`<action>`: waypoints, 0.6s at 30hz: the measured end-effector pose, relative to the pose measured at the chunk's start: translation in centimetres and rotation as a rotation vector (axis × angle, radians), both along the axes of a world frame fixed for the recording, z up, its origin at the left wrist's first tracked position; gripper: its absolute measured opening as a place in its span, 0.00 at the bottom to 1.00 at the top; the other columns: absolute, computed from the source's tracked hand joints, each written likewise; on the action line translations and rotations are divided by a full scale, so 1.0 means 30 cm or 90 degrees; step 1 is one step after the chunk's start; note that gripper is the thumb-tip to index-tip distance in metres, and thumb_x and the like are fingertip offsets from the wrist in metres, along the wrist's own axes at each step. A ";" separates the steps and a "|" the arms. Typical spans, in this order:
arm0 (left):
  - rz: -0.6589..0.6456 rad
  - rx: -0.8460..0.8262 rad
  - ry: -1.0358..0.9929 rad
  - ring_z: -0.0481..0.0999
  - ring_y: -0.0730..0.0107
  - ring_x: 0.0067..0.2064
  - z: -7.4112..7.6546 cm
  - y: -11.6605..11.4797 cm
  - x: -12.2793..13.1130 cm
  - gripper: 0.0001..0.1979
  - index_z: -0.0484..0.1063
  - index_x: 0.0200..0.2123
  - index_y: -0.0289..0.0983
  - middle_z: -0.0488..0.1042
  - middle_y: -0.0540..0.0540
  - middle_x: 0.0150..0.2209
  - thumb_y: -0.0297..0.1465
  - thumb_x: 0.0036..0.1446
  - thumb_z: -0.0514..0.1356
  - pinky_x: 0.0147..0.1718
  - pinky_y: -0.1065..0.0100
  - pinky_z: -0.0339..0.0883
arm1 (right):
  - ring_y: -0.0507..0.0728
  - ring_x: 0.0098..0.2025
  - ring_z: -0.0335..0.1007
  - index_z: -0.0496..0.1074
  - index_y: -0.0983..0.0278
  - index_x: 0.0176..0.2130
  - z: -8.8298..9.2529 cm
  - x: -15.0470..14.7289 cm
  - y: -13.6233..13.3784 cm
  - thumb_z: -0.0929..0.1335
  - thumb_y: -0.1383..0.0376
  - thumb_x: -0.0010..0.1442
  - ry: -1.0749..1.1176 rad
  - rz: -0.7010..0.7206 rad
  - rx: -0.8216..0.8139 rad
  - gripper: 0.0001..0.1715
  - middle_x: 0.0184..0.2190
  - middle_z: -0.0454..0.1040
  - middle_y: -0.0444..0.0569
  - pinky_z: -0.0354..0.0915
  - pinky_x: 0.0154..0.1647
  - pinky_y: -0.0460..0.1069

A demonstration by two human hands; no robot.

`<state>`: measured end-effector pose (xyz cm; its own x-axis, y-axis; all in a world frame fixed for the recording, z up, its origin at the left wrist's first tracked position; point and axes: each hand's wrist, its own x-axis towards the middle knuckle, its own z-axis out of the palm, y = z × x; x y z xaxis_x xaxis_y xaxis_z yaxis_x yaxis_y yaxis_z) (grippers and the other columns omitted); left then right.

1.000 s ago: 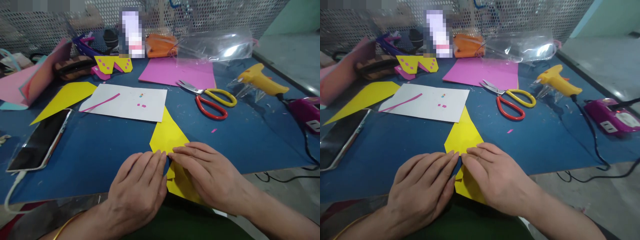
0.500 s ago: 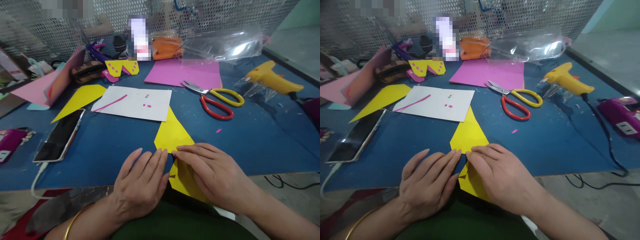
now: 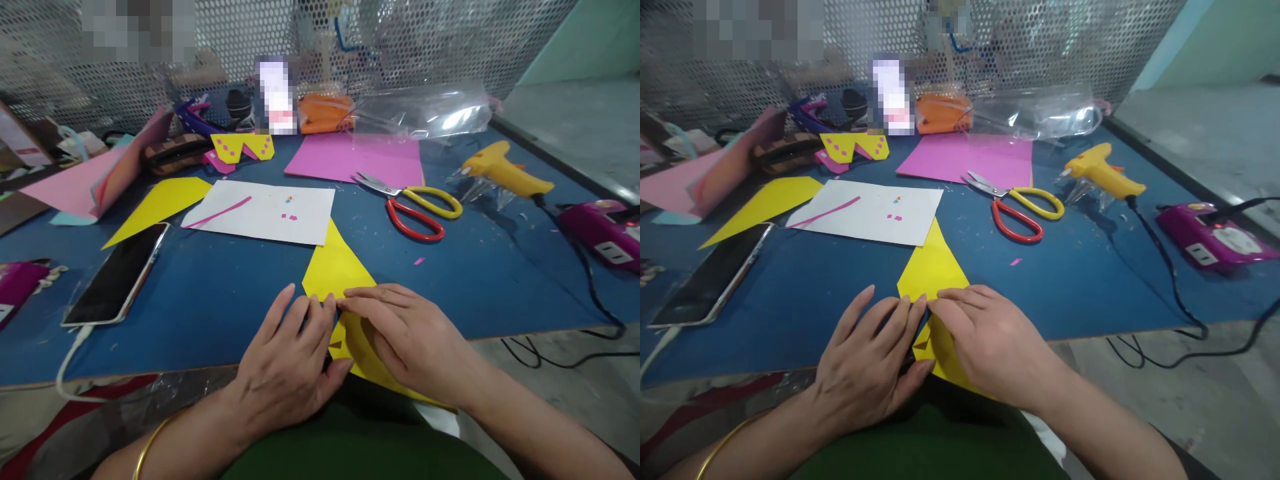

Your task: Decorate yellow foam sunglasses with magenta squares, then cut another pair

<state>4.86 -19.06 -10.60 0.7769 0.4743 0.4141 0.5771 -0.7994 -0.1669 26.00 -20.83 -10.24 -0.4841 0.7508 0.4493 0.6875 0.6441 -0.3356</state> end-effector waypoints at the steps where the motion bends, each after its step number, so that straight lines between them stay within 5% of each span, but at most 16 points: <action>1: -0.007 0.000 -0.013 0.73 0.51 0.48 -0.001 0.003 0.001 0.28 0.70 0.55 0.21 0.80 0.36 0.46 0.40 0.64 0.54 0.66 0.50 0.44 | 0.61 0.48 0.78 0.72 0.73 0.50 0.002 -0.001 0.000 0.59 0.73 0.66 -0.003 -0.002 -0.008 0.18 0.46 0.80 0.59 0.74 0.49 0.58; 7: 0.009 0.004 -0.070 0.74 0.49 0.52 -0.004 0.005 -0.013 0.35 0.73 0.52 0.21 0.79 0.34 0.50 0.50 0.63 0.52 0.67 0.49 0.42 | 0.61 0.48 0.78 0.71 0.71 0.50 0.004 -0.003 0.002 0.59 0.73 0.65 -0.011 -0.011 -0.017 0.18 0.46 0.80 0.59 0.74 0.48 0.59; 18: 0.007 0.018 -0.082 0.74 0.48 0.54 -0.019 0.013 -0.036 0.35 0.72 0.52 0.20 0.78 0.31 0.50 0.50 0.62 0.54 0.60 0.50 0.58 | 0.57 0.50 0.76 0.70 0.65 0.51 -0.004 0.008 0.005 0.58 0.75 0.64 0.020 -0.013 -0.075 0.19 0.47 0.80 0.52 0.72 0.50 0.56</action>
<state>3.79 -18.68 -11.16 0.7110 0.4692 0.5238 0.6043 -0.7886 -0.1136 26.24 -20.68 -10.35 -0.4555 0.8088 0.3720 0.6883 0.5850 -0.4291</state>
